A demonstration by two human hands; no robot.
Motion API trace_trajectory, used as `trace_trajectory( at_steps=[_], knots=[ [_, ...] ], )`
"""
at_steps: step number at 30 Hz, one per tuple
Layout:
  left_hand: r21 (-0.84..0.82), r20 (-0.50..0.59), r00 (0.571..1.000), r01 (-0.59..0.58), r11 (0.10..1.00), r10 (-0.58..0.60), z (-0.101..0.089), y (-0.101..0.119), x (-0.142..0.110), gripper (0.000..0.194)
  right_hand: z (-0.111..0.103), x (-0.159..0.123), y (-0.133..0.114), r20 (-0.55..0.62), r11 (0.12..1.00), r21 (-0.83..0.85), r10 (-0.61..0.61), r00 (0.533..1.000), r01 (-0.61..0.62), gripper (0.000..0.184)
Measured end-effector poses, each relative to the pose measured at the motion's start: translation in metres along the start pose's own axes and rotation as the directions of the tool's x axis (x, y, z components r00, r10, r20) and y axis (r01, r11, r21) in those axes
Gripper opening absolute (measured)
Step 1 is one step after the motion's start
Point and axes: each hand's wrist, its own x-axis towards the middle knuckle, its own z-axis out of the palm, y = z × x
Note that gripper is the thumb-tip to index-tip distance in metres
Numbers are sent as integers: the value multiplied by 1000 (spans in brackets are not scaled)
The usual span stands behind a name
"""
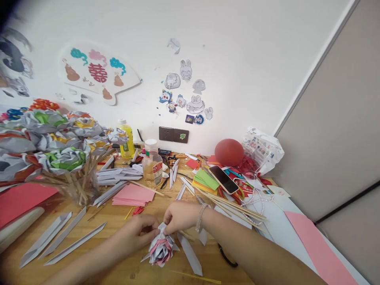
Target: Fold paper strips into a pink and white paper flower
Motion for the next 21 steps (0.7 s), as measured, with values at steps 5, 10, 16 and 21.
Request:
trace_trajectory(
  at_steps=[5,10,16,21],
  knots=[
    [-42,-30,999,12,999,-13,-5,3,-1,17,6,7,1,-70,999,11,31,997,-30,6],
    [-143,-60,998,15,990,-23,-7,-1,-1,20,12,7,3,-176,1000,-16,0,984,-3,14],
    [-400,-56,997,34,916,-61,-11,-13,7,32,11,11,4,-287,997,68,-10,958,31,14],
    [-685,-8,994,72,725,-106,-9,-14,8,55,16,22,4,-490,980,184,26,871,75,15]
  ],
)
